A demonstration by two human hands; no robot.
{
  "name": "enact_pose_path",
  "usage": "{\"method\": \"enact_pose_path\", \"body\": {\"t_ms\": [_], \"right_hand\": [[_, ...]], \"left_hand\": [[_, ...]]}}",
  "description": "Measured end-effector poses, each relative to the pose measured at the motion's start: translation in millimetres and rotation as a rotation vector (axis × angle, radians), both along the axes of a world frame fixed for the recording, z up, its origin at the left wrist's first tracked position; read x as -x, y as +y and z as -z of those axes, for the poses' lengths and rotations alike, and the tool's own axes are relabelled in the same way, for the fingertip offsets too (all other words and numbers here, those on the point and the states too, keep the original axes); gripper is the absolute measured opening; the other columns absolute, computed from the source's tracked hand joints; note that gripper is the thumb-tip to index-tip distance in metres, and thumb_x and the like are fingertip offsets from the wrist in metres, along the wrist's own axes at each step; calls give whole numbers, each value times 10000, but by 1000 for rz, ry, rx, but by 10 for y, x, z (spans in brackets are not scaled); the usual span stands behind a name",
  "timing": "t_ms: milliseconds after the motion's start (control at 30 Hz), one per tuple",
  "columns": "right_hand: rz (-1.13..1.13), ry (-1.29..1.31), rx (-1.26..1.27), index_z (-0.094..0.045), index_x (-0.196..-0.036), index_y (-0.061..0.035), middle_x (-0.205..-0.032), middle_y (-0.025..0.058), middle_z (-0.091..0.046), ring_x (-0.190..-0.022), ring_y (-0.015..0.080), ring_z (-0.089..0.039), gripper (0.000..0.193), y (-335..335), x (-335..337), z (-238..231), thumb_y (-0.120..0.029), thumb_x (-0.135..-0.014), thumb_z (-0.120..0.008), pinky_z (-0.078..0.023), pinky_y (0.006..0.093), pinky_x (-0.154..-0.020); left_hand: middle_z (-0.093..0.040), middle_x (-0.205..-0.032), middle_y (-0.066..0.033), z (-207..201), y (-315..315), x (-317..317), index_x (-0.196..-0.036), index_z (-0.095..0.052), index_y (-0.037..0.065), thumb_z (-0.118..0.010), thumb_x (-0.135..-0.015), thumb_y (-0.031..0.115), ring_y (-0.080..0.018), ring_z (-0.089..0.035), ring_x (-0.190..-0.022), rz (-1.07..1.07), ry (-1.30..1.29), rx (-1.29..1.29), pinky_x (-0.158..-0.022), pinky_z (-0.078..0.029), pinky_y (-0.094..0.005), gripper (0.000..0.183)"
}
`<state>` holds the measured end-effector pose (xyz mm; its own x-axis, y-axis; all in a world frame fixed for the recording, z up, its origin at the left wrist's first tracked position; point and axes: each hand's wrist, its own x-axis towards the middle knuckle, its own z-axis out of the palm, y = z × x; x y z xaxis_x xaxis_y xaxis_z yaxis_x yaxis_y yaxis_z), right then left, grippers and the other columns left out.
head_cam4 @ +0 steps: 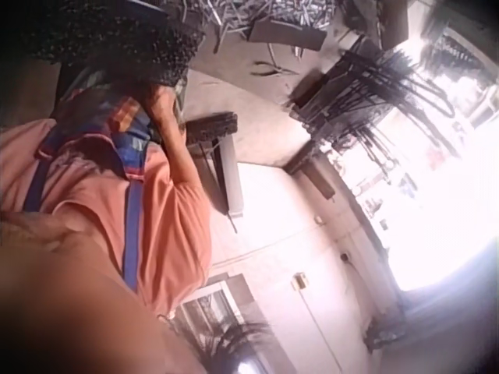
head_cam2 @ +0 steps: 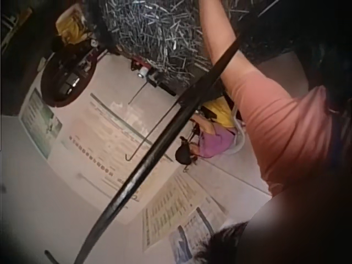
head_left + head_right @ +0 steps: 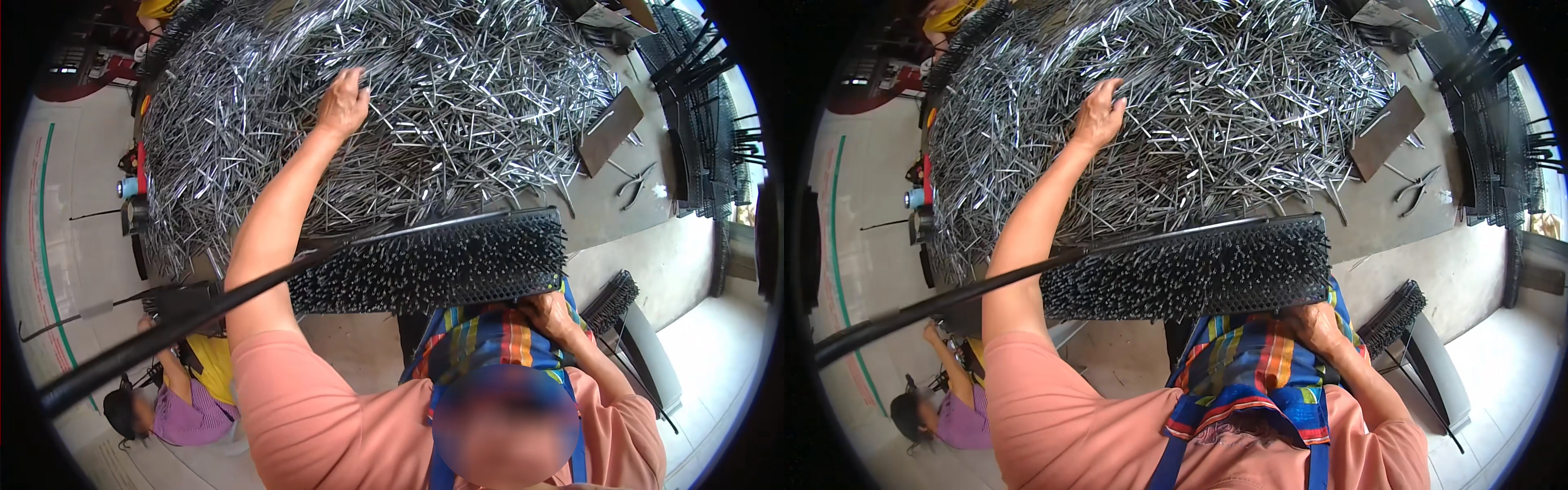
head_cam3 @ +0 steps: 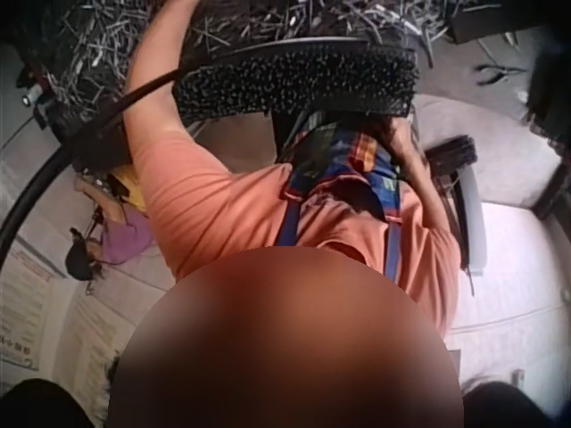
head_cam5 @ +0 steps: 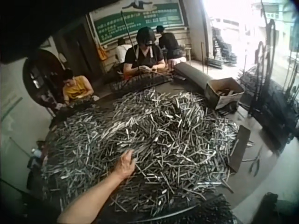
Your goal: The recorder is sorting and arranging thin metal rods on a workbench.
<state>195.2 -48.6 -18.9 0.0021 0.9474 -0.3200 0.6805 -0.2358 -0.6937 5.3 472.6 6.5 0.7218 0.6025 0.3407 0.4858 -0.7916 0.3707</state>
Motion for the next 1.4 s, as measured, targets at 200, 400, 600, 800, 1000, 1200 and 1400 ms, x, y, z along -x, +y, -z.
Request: {"method": "enact_pose_path", "body": {"t_ms": [200, 400, 600, 800, 1000, 1200, 1400], "right_hand": [[52, 44, 167, -741, -962, -96, -932, 159, -698, -861, 337, -662, 235, 85, -2, -259, -281, -826, -693, -518, 403, -762], [83, 34, 214, -743, -991, -124, -910, 140, -710, -823, 335, -673, 244, -27, -36, -191, -308, -846, -674, -529, 400, -726], [93, 87, 147, -743, -1008, -145, -1003, 120, -703, -906, 326, -660, 264, 126, -23, -245, -343, -848, -671, -523, 408, -769], [121, 78, 129, -746, -1001, -147, -1049, 112, -696, -944, 327, -651, 254, 101, -23, -262, -338, -855, -662, -513, 406, -800], [80, 63, 120, -751, -992, -157, -993, 109, -706, -880, 329, -662, 255, 53, -46, -235, -355, -876, -639, -518, 401, -756], [55, 53, 158, -737, -998, -112, -941, 142, -699, -834, 340, -662, 276, -55, -66, -372, -344, -867, -662, -525, 398, -729], [-82, 159, -48, -696, -1007, -56, -970, 147, -676, -836, 350, -653, 236, 107, -130, -770, -219, -836, -682, -533, 399, -735]], "left_hand": [[-635, -1149, -212, 272, 396, -377, -1145, -593, 3, -660, -830, 378, -357, -635, -1029, -216, 400, -87, -888, -508, -459, 495], [-647, -1173, -214, -41, 379, -848, -1182, -599, 21, -670, -775, 350, -353, -638, -1071, -250, 690, 168, -921, -502, -448, 528], [-615, -1161, -290, 280, 501, -867, -1173, -536, -76, -587, -767, 141, -417, -606, -1099, -258, 520, 60, -953, -481, -483, 463], [-608, -1142, -337, 141, 424, -935, -1139, -526, -95, -539, -755, 56, -467, -594, -1095, -200, 604, 275, -950, -469, -525, 413], [-618, -1114, -327, 180, 362, -817, -1087, -556, -86, -535, -777, 18, -456, -597, -1090, -279, 568, 255, -936, -484, -528, 328], [-655, -946, -312, 42, 139, -536, -982, -547, -47, -566, -788, 71, -479, -646, -908, -257, 425, 118, -824, -516, -536, 228], [-667, -782, -196, 7, 544, 341, -859, -573, -25, -620, -704, 142, -363, -658, -703, -558, -300, 317, -669, -509, -448, 233]]}}
